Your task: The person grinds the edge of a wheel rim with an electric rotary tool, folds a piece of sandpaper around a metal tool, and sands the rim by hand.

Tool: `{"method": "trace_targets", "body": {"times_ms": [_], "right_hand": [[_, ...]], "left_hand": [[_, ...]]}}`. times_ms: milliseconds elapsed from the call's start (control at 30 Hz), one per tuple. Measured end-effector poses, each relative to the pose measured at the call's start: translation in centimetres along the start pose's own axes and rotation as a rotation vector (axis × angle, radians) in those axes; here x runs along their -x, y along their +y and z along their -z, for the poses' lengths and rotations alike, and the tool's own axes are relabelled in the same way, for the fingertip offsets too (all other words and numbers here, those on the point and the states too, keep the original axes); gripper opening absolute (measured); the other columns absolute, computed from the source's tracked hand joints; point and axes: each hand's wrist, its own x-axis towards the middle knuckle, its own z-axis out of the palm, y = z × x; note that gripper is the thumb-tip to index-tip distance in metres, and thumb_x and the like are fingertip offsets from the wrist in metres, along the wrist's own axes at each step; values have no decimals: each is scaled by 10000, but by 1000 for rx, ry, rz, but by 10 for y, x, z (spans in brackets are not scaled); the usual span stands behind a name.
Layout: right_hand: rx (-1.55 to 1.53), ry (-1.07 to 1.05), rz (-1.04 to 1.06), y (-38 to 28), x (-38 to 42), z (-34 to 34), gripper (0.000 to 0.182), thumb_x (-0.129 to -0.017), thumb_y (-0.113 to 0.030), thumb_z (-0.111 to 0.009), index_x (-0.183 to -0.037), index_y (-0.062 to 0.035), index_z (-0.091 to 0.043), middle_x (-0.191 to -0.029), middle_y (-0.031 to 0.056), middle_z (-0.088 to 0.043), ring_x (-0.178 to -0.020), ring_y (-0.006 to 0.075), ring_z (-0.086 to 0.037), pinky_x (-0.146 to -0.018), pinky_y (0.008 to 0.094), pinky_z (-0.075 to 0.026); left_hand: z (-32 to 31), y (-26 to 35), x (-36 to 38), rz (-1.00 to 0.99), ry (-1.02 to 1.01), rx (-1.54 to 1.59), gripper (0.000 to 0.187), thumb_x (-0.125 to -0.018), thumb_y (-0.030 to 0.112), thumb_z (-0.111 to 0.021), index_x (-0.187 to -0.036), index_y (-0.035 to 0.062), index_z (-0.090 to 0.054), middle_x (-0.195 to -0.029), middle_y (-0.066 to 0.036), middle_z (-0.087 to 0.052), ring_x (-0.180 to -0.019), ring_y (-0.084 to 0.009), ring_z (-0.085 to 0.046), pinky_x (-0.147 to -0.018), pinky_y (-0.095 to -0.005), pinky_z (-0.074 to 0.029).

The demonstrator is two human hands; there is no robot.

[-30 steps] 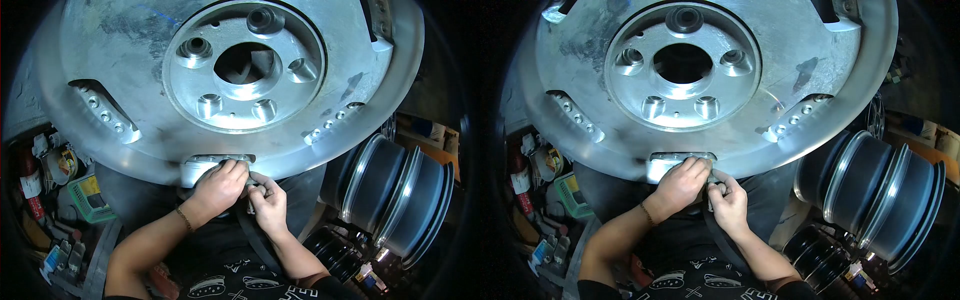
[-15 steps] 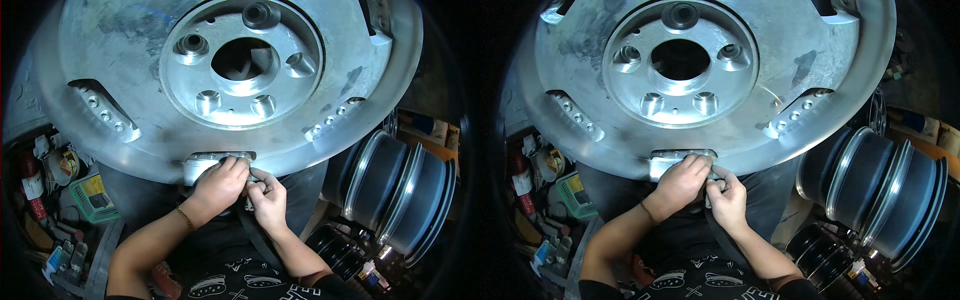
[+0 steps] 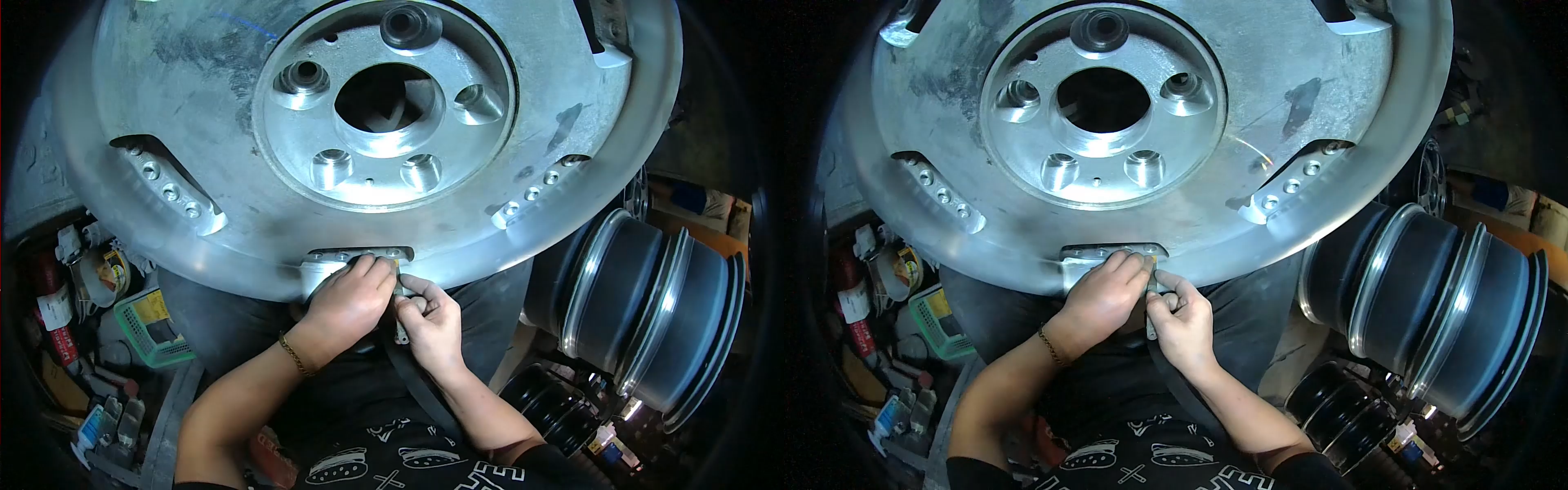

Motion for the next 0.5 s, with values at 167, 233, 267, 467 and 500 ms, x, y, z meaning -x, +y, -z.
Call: {"method": "trace_targets", "body": {"times_ms": [167,233,267,467,500], "right_hand": [[18,8,4,-4,1,0,394,-902,-28,-630,-1237,158,-538,-614,-39,-522,-535,17,-442,-488,211,-372],[74,-18,5,0,-1,1,422,-902,-35,-635,-1263,154,-527,-602,-24,-543,-523,21,-456,-478,219,-377],[75,-19,5,1,-2,2,422,-902,-35,-635,-1263,154,-527,-602,-24,-543,-523,21,-456,-478,219,-377],[55,-17,7,-3,-4,6,435,-914,-34,-620,-1292,150,-509,-615,-23,-551,-529,24,-457,-478,215,-373],[54,-18,5,-3,-4,3,435,-914,-34,-620,-1292,150,-509,-615,-23,-551,-529,24,-457,-478,215,-373]], "left_hand": [[2,3,0,24,20,-34,373,-788,80,-584,-1132,-63,-616,-1038,-109,-575,-976,-271,-562,-823,-354,-531],[1,3,-1,41,2,-52,365,-785,81,-585,-1120,-62,-618,-1034,-111,-573,-972,-274,-560,-825,-355,-526],[-1,1,-2,9,20,-75,273,-782,103,-596,-1023,-20,-629,-998,-91,-570,-973,-245,-568,-802,-330,-537],[-8,-2,-5,-53,47,-6,328,-776,79,-587,-1076,-47,-626,-1005,-102,-580,-939,-264,-562,-811,-347,-521],[-7,-2,-4,-46,42,-13,324,-778,80,-587,-1077,-41,-629,-1010,-100,-586,-943,-262,-566,-814,-344,-522]]}}
